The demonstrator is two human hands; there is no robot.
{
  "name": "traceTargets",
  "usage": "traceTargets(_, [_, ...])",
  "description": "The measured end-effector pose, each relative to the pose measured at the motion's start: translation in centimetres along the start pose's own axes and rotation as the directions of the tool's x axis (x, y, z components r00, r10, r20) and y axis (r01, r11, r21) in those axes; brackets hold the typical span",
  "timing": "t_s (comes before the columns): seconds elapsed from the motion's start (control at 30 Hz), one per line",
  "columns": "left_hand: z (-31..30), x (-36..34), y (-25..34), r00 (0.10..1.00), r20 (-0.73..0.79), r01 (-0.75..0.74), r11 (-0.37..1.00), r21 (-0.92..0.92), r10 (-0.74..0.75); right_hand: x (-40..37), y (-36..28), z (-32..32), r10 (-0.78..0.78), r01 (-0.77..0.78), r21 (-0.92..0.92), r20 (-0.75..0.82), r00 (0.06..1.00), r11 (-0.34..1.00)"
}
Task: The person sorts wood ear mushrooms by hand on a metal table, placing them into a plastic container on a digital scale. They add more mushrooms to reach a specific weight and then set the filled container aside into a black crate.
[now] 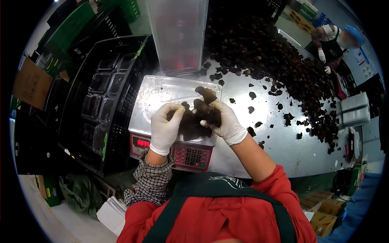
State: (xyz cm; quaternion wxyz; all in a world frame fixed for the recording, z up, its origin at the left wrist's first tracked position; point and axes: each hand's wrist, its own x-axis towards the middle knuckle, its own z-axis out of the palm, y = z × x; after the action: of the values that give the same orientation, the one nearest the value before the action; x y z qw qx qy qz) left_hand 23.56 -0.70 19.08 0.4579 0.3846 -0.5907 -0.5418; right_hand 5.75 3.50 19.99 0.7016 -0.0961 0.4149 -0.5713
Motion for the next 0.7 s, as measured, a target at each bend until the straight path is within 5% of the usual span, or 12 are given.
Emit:
traceTargets(0.17, [-0.7,0.1,-0.3,0.993,-0.115,-0.010,1.000,-0.015,0.009,0.6,0.5,0.2,-0.263,0.282,-0.172,0.124,0.957,0.944])
traceTargets(0.27, [-1.4,-0.1,-1.0,0.984,-0.174,-0.045,0.999,-0.031,0.039,0.6,1.2,0.5,-0.434,0.453,-0.402,0.143,0.889,0.796])
traceTargets(0.33, [-1.4,-0.4,-0.7,0.972,-0.227,-0.067,0.997,-0.042,0.056,0.4,1.7,0.4,-0.539,0.547,-0.607,0.221,0.813,0.577])
traceTargets(0.4, [-1.4,-0.5,-0.7,0.957,-0.268,-0.117,0.993,-0.005,0.111,0.3,1.8,0.1,-0.534,0.583,-0.812,0.501,0.681,-0.018])
traceTargets(0.47, [-1.3,-0.6,-0.6,0.941,-0.302,-0.160,0.987,0.002,0.153,0.2,2.0,0.0,-0.421,0.573,-0.751,0.660,0.623,-0.329])
traceTargets(0.57, [-1.5,-1.2,0.1,0.947,-0.308,-0.120,0.991,-0.059,0.096,-0.7,1.3,0.4,-0.499,0.622,-0.737,0.656,0.566,-0.264])
traceTargets(0.7, [-2.9,-1.5,-1.0,0.898,-0.381,-0.209,0.976,0.065,0.217,-2.2,-1.3,-1.0,-0.580,0.645,-0.757,0.572,0.580,-0.101])
